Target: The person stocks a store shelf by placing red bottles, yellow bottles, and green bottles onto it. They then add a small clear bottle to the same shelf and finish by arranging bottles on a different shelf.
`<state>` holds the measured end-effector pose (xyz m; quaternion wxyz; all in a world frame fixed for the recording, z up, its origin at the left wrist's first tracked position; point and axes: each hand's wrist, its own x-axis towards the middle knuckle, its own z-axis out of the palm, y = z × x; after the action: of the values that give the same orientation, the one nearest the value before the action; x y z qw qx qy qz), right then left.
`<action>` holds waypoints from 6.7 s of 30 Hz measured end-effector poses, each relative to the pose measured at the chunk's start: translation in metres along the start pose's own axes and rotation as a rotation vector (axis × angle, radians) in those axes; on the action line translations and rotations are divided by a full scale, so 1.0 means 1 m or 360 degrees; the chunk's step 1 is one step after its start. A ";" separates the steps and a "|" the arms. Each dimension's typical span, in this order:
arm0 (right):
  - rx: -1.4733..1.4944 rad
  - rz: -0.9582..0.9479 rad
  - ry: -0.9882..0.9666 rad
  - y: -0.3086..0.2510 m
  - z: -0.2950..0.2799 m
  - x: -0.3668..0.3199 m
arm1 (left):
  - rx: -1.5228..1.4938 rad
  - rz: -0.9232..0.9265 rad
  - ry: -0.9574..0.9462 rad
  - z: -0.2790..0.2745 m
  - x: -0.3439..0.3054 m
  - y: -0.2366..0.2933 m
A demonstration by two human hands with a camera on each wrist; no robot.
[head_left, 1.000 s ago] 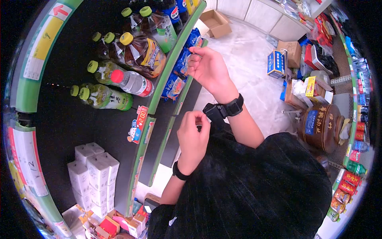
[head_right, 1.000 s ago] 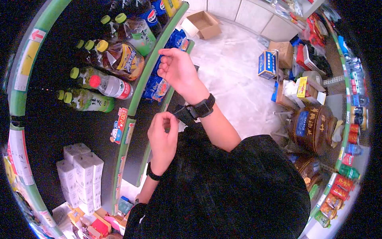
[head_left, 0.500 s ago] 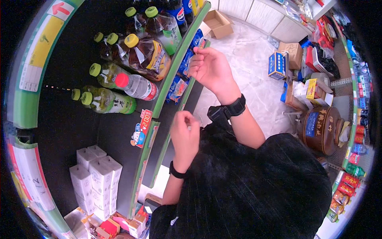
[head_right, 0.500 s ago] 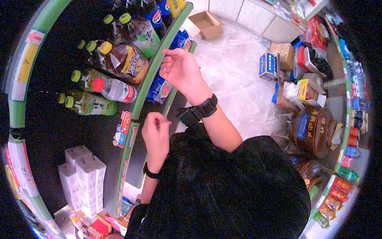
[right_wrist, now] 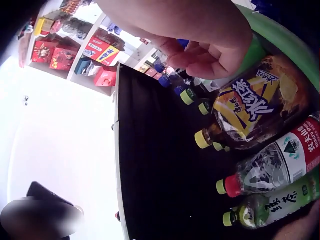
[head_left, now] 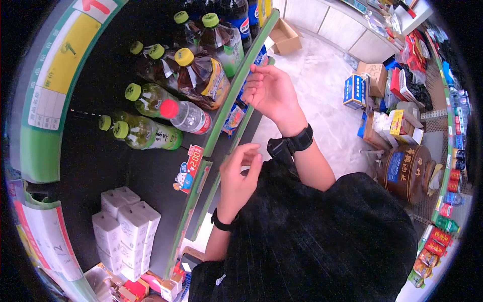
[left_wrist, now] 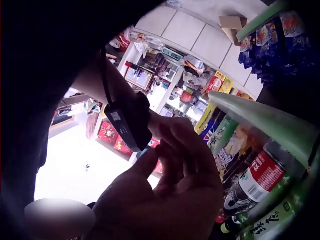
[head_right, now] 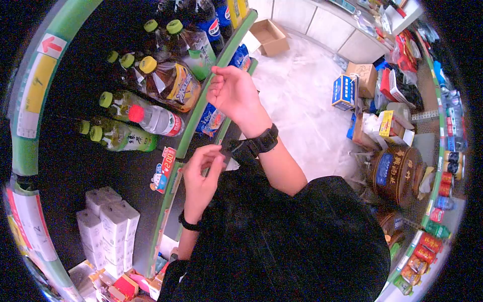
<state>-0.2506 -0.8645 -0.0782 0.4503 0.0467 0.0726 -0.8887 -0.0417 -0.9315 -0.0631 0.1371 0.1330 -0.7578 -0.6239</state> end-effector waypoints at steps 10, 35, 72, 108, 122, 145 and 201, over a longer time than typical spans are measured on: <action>0.0204 0.0037 -0.0103 0.001 -0.003 0.015 | -0.0519 -0.0294 -0.0311 -0.010 0.030 -0.022; -0.0039 -0.0372 -0.0039 0.034 0.006 -0.011 | -0.0264 -0.0002 -0.0239 -0.039 0.000 -0.006; -0.0162 -0.0631 -0.0087 0.034 0.015 -0.083 | -0.0473 -0.0205 -0.0523 -0.014 -0.024 0.003; -0.2247 -0.0548 -0.0088 0.171 0.038 -0.046 | 0.0119 -0.0152 0.0470 -0.172 -0.040 -0.040; -0.2906 -0.0741 -0.0314 0.205 0.038 -0.017 | 0.0349 -0.0047 0.0814 -0.167 0.026 -0.035; -0.2883 -0.1277 0.0321 0.257 0.020 -0.242 | 0.0131 0.0874 -0.0490 -0.132 -0.129 0.031; -0.1794 -0.2553 0.3762 0.008 -0.108 -1.189 | -0.0167 0.1541 -0.2355 0.682 -0.626 0.180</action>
<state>0.4595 0.0928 -0.0084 -0.4867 0.4823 0.6993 -0.2038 0.2778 -0.0450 -0.0380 -0.1331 -0.6465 -0.5958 -0.4576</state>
